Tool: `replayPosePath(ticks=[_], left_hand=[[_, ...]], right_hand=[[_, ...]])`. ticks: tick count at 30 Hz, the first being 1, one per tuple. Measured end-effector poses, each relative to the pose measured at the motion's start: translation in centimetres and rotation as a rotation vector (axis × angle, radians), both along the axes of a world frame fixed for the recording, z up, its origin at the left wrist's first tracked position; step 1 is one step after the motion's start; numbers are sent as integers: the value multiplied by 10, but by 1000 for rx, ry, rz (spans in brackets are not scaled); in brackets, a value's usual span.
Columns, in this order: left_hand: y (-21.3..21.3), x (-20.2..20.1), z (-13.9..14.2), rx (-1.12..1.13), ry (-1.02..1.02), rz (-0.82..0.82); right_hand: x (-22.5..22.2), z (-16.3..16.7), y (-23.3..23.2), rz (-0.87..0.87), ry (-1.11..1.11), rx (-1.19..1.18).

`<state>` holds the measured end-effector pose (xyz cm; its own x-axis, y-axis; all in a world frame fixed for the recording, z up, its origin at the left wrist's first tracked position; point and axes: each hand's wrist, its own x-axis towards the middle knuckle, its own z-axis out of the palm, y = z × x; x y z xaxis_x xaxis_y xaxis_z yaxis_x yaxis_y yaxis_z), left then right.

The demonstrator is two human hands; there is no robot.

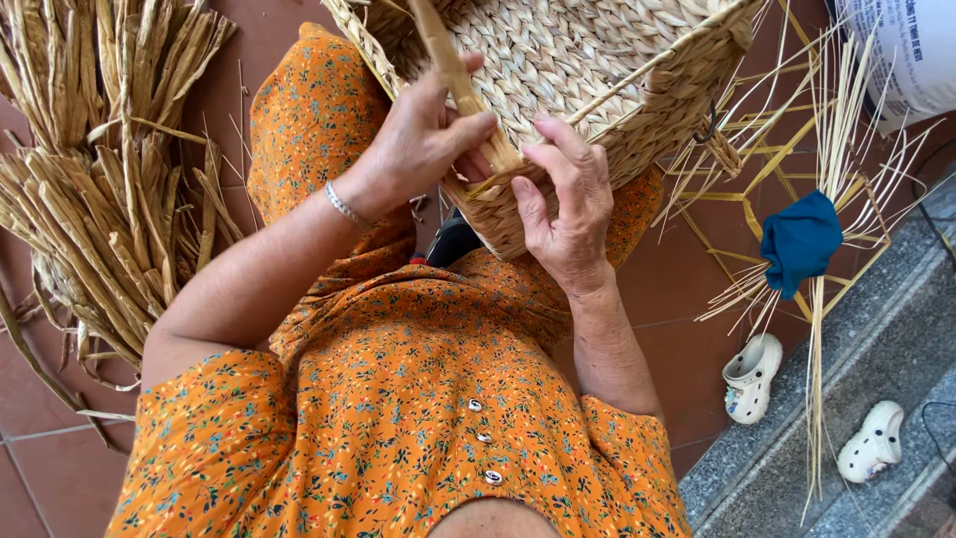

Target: The person sits on the floor weaving a water hyacinth basket, folding and tucking flat woven strips around the basket rim to bind the edge. They pull strips tight, bend them over the rim, and at one point cut a strip with scissors before continuing to tuck and secure the rim binding.

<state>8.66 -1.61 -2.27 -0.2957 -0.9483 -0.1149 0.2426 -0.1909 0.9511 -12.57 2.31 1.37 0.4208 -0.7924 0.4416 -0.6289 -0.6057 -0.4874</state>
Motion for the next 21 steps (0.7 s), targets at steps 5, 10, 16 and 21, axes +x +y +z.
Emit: replayPosePath(ticks=[5, 10, 16, 21], left_hand=[[-25, 18, -17, -138, -260, 159], [-32, 36, -15, -715, -650, 186], [-29, 66, -3, -1056, -778, 20], [-29, 60, -18, -1064, -1153, 182]], right_hand=[[0, -12, 9, 26, 54, -38], [-6, -16, 17, 38, 128, -25], [-9, -20, 20, 37, 168, -57], [-11, -24, 22, 29, 225, -60]])
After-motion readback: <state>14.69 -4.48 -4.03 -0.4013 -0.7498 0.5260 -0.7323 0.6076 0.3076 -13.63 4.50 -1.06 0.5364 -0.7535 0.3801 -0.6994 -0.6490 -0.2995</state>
